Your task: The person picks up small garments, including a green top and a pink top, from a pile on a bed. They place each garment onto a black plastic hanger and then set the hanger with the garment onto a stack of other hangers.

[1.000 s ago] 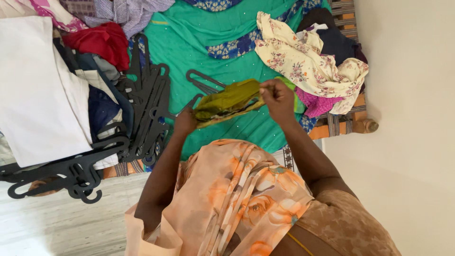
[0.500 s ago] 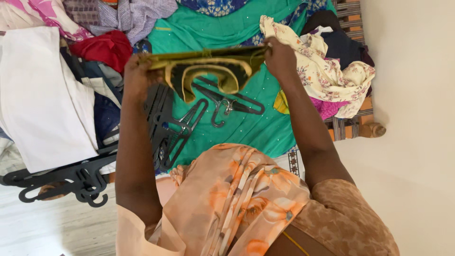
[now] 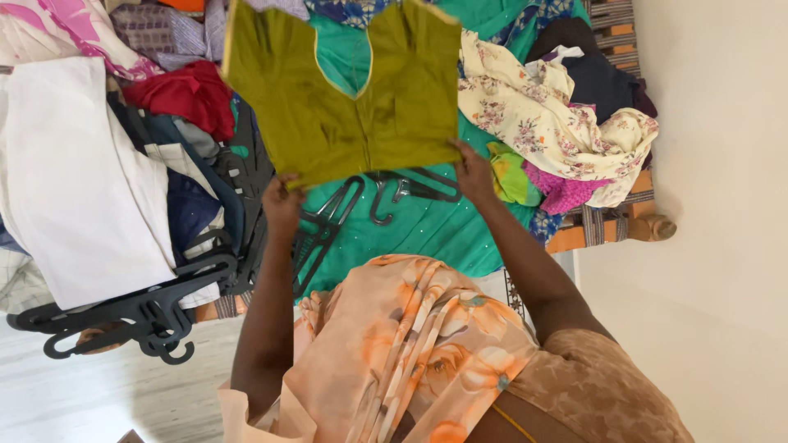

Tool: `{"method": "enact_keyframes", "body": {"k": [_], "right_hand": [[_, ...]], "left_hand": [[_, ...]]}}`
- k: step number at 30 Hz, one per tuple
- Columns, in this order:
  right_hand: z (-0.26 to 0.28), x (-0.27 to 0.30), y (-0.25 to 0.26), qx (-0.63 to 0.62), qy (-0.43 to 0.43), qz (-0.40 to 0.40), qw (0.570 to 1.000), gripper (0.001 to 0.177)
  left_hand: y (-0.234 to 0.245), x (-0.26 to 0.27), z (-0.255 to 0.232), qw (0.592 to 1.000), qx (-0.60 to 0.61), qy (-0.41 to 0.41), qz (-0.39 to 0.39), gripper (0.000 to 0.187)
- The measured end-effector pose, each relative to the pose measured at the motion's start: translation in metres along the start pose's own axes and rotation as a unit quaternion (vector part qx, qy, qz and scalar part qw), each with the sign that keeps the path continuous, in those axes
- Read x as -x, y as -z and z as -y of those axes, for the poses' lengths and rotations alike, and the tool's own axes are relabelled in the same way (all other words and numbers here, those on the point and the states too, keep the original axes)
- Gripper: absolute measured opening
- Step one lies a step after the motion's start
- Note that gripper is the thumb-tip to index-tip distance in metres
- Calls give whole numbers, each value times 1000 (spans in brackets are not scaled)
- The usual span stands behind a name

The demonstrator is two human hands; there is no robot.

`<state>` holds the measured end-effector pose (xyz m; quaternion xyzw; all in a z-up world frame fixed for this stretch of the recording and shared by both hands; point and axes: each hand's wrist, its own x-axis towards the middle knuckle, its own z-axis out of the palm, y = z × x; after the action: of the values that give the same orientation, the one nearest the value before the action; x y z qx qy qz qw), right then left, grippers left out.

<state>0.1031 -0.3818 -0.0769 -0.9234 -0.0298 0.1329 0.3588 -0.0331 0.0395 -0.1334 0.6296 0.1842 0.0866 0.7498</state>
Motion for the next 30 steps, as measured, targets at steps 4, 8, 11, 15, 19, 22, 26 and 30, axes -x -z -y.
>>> {"method": "enact_keyframes", "body": {"k": [4, 8, 11, 15, 19, 22, 26, 30], "right_hand": [[-64, 88, -40, 131, 33, 254, 958, 80], [-47, 121, -26, 287, -67, 498, 816, 69], [-39, 105, -17, 235, -120, 395, 880, 59], [-36, 34, -31, 226, -73, 243, 940, 51], [-52, -30, -70, 164, -122, 216, 955, 52], [-44, -121, -114, 149, 4, 146, 978, 45], [-53, -137, -161, 167, -101, 204, 959, 43], [-50, -176, -202, 176, -123, 220, 951, 44]], "left_hand": [[22, 113, 75, 921, -370, 102, 70, 70], [41, 160, 78, 776, -491, 344, 197, 89], [55, 148, 76, 775, -486, 380, 138, 79], [64, 87, 95, 792, -471, 371, 119, 52], [63, 33, 106, 849, -431, 305, 28, 49], [58, -49, 106, 870, -425, 248, 0, 43], [48, -72, 109, 818, -533, 212, -39, 54], [47, -111, 123, 823, -534, 173, -87, 59]]}}
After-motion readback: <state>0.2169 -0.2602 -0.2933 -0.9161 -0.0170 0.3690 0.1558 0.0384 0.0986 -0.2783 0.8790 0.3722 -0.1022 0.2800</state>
